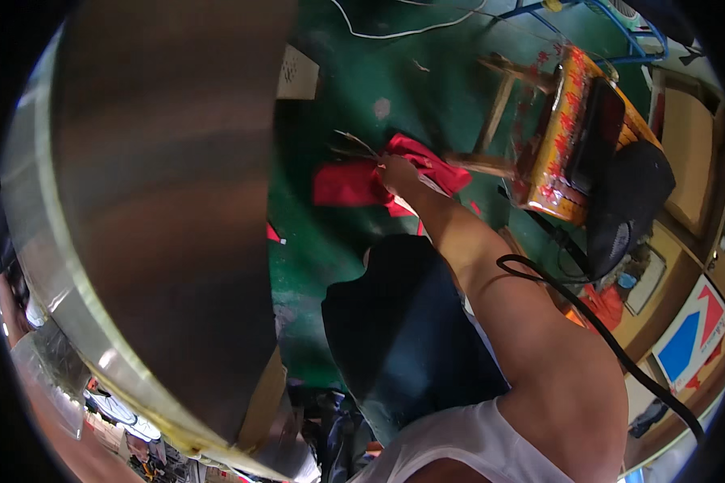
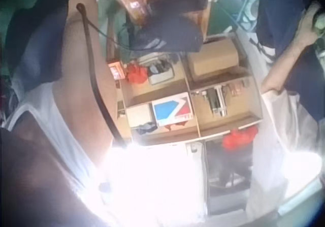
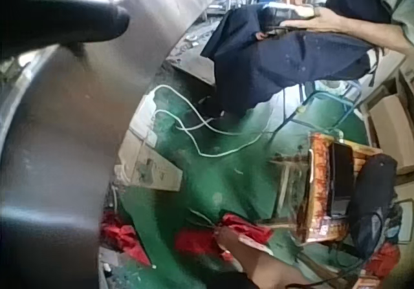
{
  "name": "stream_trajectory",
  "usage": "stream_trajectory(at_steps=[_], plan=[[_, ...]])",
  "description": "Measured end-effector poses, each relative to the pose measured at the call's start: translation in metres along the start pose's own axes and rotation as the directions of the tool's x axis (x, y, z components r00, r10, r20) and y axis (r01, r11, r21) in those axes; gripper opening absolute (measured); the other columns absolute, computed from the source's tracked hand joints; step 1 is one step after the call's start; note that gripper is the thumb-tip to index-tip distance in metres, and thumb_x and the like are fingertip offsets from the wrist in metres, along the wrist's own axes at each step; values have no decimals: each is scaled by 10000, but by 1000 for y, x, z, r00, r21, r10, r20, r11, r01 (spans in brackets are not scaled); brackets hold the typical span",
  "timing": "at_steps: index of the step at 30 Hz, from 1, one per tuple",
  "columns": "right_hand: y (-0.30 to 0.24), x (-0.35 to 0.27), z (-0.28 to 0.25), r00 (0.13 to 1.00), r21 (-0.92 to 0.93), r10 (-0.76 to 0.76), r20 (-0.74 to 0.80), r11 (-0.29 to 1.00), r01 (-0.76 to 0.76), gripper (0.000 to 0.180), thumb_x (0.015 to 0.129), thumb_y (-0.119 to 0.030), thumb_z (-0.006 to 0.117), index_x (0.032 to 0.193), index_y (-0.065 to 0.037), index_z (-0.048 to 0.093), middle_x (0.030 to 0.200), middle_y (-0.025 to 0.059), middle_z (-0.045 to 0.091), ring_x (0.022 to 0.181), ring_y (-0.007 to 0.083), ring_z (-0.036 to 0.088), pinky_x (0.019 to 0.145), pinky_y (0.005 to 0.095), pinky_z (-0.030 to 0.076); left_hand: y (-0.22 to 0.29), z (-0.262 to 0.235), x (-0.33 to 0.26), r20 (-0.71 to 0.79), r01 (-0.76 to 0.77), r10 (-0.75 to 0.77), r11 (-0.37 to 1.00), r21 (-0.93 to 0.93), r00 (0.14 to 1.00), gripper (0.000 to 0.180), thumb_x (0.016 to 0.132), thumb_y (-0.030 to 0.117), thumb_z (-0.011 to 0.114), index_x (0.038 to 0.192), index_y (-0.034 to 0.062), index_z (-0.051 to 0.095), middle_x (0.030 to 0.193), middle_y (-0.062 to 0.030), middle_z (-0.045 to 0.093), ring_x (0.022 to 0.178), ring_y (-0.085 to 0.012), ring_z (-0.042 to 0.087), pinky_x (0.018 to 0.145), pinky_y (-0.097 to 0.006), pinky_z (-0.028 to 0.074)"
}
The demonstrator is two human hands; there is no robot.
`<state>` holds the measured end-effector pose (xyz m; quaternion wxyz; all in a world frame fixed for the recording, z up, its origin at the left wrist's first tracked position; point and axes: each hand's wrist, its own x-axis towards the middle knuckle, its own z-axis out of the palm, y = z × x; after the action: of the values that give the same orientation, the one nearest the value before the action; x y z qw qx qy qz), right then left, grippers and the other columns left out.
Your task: The recorder is assembling and finishing shoes at a factory workstation, using pliers to pull material and tying laces.
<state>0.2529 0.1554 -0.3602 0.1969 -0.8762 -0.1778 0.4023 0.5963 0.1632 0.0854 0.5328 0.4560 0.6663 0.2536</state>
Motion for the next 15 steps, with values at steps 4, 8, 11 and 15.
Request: stream_trajectory(at_steps=[4, 8, 11, 15], plan=[[-2, 47, 19, 991, -158, -66, -115, 986, 47, 295, 900, -270, 618, 1104, -58, 599, 1180, 158, 620, 1159, 381, 580, 909, 485, 523, -3, -126, 68, 55, -49, 40, 983, 175, 998, 444, 924, 255, 600, 1327, 76, 549, 1425, -153, 414, 1244, -354, 460, 961, -439, 480], [-26, 79, 29, 991, -208, -34, -133, 978, 6, 219, 903, -171, 559, 1061, -43, 640, 1089, 165, 682, 1048, 348, 660, 873, 449, 550, 66, -419, 171, 137, -149, 99, 892, 427, 986, 480, 961, 315, 568, 1353, 40, 529, 1361, -136, 498, 1203, -287, 511, 962, -403, 478], [-34, 89, 41, 996, -236, -87, 20, 968, 89, 146, 914, -159, 542, 965, -68, 645, 929, 149, 719, 915, 333, 703, 782, 460, 572, 126, -646, 212, 180, -209, 125, 777, 594, 976, 517, 989, 359, 543, 1372, 13, 514, 1313, -123, 560, 1171, -237, 550, 962, -377, 476], [9, 85, 33, 987, -355, -132, 94, 921, 157, 152, 909, -152, 534, 955, -61, 647, 920, 171, 718, 898, 325, 710, 772, 465, 569, 77, -760, 258, 222, -248, 135, 739, 627, 966, 524, 1006, 375, 535, 1365, -6, 515, 1252, -106, 604, 1130, -196, 576, 948, -352, 474]])
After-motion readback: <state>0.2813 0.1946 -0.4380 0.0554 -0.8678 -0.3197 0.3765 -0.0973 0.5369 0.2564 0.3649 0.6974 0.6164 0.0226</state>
